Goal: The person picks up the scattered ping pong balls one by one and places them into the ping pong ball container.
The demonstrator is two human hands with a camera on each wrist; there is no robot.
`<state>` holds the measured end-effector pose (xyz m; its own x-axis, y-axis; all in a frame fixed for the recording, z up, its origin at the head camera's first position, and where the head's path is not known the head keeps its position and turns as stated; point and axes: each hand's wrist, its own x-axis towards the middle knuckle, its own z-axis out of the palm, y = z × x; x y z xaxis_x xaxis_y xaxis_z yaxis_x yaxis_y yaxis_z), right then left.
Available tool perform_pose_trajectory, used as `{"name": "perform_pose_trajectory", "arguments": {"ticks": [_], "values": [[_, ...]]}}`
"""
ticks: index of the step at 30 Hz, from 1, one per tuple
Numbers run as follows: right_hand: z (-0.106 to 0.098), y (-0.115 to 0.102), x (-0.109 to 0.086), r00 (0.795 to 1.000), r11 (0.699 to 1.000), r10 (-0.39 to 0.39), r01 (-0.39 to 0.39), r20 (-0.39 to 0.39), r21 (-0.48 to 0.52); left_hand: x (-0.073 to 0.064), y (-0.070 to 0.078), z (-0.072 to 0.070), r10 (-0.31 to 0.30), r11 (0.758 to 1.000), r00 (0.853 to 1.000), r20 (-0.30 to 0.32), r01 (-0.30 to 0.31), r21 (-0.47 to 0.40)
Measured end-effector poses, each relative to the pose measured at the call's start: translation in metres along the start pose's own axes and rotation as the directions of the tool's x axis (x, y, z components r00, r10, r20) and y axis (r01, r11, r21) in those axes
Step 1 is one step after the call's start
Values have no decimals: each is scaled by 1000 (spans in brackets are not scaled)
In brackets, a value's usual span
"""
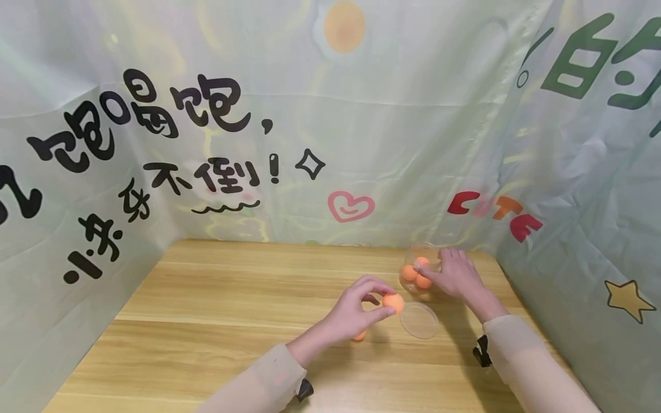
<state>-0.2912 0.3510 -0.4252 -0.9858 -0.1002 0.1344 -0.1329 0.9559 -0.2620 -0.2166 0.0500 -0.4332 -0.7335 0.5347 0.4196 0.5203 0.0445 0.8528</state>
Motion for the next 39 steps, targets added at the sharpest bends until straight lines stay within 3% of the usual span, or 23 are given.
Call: {"name": "perform_pose_trajectory", "arguments": {"ticks": [26,39], "values": [[1,0,-1,1000,1000,17,-17,5,13,40,-2,8,-13,999,997,-80,10,-43],[2,1,1,1000,1000,10,-10,-1,6,52,-7,11,-2,998,994,-109,-5,-58]]}}
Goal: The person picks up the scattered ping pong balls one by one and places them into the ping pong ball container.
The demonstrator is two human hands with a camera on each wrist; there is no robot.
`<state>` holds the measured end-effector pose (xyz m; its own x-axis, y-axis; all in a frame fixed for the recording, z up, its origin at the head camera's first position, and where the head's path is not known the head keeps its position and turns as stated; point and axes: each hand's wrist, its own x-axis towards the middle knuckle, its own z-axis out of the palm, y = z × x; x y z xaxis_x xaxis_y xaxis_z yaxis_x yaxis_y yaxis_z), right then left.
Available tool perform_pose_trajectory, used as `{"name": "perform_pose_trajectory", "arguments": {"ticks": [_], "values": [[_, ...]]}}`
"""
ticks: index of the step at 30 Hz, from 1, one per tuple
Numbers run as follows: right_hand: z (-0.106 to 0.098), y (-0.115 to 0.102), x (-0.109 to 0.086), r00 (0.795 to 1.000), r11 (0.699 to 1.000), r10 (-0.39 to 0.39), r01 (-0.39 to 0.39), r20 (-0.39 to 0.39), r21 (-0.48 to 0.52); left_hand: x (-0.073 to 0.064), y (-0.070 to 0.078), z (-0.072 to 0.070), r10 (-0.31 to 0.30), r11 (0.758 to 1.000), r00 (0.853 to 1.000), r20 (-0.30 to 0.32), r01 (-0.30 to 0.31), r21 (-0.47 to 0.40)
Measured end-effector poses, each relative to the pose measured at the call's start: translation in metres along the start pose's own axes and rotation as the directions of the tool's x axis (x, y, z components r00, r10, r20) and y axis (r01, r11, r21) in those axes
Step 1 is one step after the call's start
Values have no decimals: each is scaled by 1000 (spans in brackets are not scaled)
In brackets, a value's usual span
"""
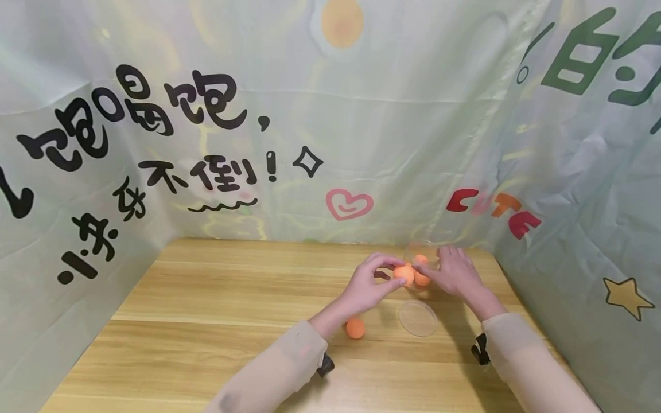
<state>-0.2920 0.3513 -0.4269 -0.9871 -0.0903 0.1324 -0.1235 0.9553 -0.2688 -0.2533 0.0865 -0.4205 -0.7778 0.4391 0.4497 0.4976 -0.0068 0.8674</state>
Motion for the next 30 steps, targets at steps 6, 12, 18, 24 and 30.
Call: {"name": "perform_pose_trajectory", "arguments": {"ticks": [6,12,18,24,30], "values": [[0,-1,0,1000,1000,-7,7,-11,-3,8,-6,4,11,1000,999,-32,-11,4],[0,0,0,1000,1000,-6,6,-11,-4,12,-10,6,-19,1000,999,-44,20,15],[0,1,1,1000,1000,3,-3,-4,-7,17,-13,7,-33,999,998,-47,34,16],[0,-1,1,1000,1000,7,-7,3,-3,21,-18,8,-43,999,997,-61,44,11],[-1,-2,0,1000,1000,12,-12,3,0,27,-22,10,-57,998,996,-75,60,34]]}}
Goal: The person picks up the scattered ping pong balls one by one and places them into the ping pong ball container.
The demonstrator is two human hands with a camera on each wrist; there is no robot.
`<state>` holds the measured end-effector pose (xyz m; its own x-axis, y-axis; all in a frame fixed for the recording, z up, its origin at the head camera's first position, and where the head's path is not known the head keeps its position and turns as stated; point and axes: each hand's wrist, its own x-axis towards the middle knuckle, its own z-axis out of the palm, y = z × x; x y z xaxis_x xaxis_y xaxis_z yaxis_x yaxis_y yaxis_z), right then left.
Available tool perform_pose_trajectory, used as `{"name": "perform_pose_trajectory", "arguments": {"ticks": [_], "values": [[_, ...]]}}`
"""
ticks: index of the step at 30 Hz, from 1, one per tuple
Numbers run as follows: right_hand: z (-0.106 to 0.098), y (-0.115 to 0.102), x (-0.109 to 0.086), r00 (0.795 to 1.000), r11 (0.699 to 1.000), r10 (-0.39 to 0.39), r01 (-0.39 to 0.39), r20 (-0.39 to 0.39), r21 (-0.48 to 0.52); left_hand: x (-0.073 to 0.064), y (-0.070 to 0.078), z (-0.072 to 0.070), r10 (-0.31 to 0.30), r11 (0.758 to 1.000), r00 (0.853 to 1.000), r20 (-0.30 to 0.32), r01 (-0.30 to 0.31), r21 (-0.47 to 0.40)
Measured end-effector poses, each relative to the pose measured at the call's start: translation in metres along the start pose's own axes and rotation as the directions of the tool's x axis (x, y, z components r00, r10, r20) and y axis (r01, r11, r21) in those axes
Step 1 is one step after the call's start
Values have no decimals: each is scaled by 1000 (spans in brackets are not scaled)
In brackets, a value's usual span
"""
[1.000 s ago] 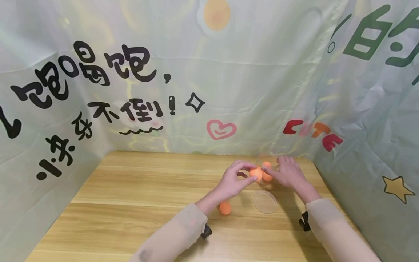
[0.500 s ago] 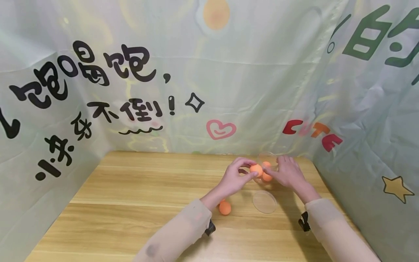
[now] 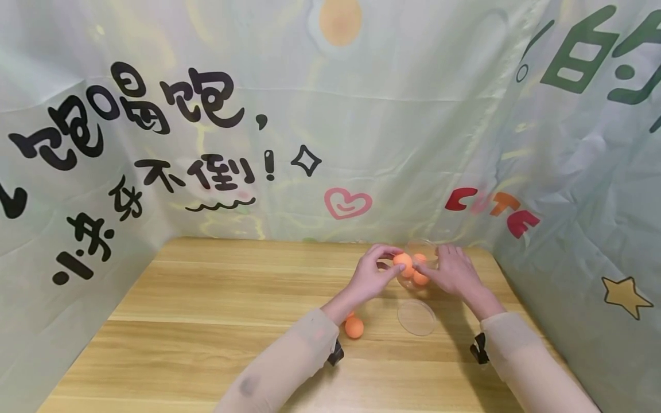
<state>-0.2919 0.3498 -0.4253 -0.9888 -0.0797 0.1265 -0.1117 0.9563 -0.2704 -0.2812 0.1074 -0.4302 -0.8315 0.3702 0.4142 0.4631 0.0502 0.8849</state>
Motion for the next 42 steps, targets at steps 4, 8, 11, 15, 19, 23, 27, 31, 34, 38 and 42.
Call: {"name": "perform_pose_trajectory", "arguments": {"ticks": [4,8,11,15,19,23,27,31,34,38,42], "values": [[0,-1,0,1000,1000,2,-2,-2,-1,4,-2,3,-31,999,999,-10,31,-13],[0,-1,-1,1000,1000,-3,3,-6,-4,9,-4,5,-61,998,998,-9,61,-31],[0,-1,-1,1000,1000,-4,4,-7,-3,12,-5,6,-71,997,997,0,71,-37],[0,-1,-1,1000,1000,-6,6,-7,-1,17,-7,8,-93,995,996,12,94,-42],[0,0,0,1000,1000,-6,6,-8,-2,22,-8,9,-110,993,994,13,110,-35],[0,0,0,1000,1000,-9,9,-13,-3,27,-6,11,-98,995,995,-1,98,-5],[1,1,0,1000,1000,-8,8,-14,1,33,-2,13,-93,995,996,-8,93,29],[1,2,0,1000,1000,-6,6,-15,4,39,1,15,-92,994,996,-5,92,59],[1,3,0,1000,1000,-9,9,-16,3,44,2,17,-87,993,996,-7,87,79],[2,3,1,1000,1000,-11,11,-18,0,51,0,20,-86,990,996,-14,87,107],[1,1,0,1000,1000,-9,9,-18,-9,58,-4,21,-100,989,995,-13,101,108]]}}
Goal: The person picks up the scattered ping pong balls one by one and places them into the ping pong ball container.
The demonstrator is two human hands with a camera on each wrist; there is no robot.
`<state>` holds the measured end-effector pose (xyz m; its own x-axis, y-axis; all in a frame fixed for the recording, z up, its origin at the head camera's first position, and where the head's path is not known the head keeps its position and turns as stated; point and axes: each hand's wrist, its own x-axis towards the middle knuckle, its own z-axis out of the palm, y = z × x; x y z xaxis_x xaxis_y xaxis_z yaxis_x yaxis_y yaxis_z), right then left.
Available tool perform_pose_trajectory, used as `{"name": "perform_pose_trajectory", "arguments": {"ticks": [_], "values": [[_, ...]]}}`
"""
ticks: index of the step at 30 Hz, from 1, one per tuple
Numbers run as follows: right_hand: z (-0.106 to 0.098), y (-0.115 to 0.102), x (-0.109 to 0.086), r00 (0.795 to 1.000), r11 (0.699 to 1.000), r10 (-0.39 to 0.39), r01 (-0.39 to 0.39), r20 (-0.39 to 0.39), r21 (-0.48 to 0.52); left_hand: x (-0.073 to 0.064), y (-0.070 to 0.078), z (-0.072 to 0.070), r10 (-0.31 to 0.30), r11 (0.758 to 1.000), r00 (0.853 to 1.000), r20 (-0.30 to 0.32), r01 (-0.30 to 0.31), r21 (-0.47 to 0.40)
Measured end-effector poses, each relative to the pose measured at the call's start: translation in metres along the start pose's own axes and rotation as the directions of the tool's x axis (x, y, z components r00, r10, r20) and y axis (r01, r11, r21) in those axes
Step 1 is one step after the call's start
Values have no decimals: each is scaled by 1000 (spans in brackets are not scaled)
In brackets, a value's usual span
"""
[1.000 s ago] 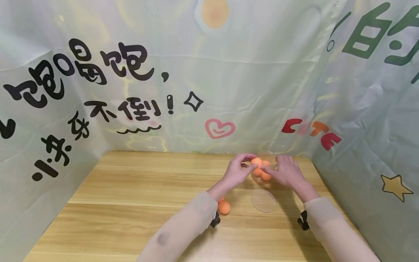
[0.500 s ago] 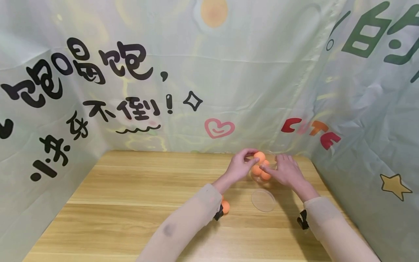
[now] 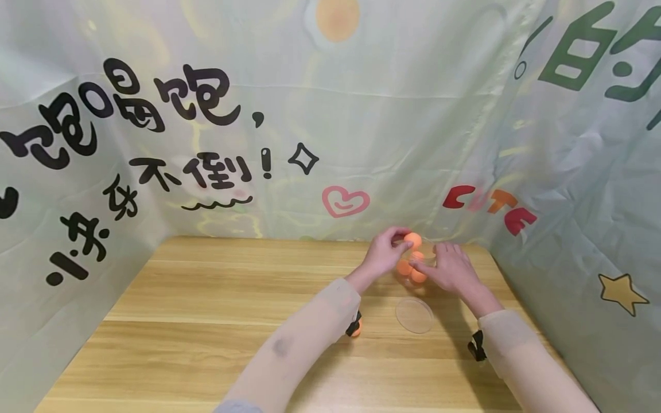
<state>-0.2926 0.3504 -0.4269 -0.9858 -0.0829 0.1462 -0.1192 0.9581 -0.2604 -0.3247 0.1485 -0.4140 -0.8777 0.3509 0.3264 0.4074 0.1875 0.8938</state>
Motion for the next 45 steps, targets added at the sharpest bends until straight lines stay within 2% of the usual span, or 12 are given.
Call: {"name": "perform_pose_trajectory", "arguments": {"ticks": [6,10,16,24,32,45], "values": [[-1,-1,-1,1000,1000,0,0,-1,-1,6,-5,4,-41,999,999,-1,41,13],[-1,-1,-1,1000,1000,5,-5,5,2,9,-5,7,-48,999,999,3,47,22],[-1,0,-1,1000,1000,4,-4,5,8,14,-5,10,-46,998,999,12,46,49],[-2,-1,-1,1000,1000,8,-8,9,-2,13,-6,11,-16,995,999,44,11,100],[-2,-1,0,1000,1000,4,-4,21,-7,9,-2,4,-11,996,998,69,5,93],[-2,-2,0,1000,1000,8,-9,24,5,-10,7,-14,13,999,997,76,-15,30]]}}
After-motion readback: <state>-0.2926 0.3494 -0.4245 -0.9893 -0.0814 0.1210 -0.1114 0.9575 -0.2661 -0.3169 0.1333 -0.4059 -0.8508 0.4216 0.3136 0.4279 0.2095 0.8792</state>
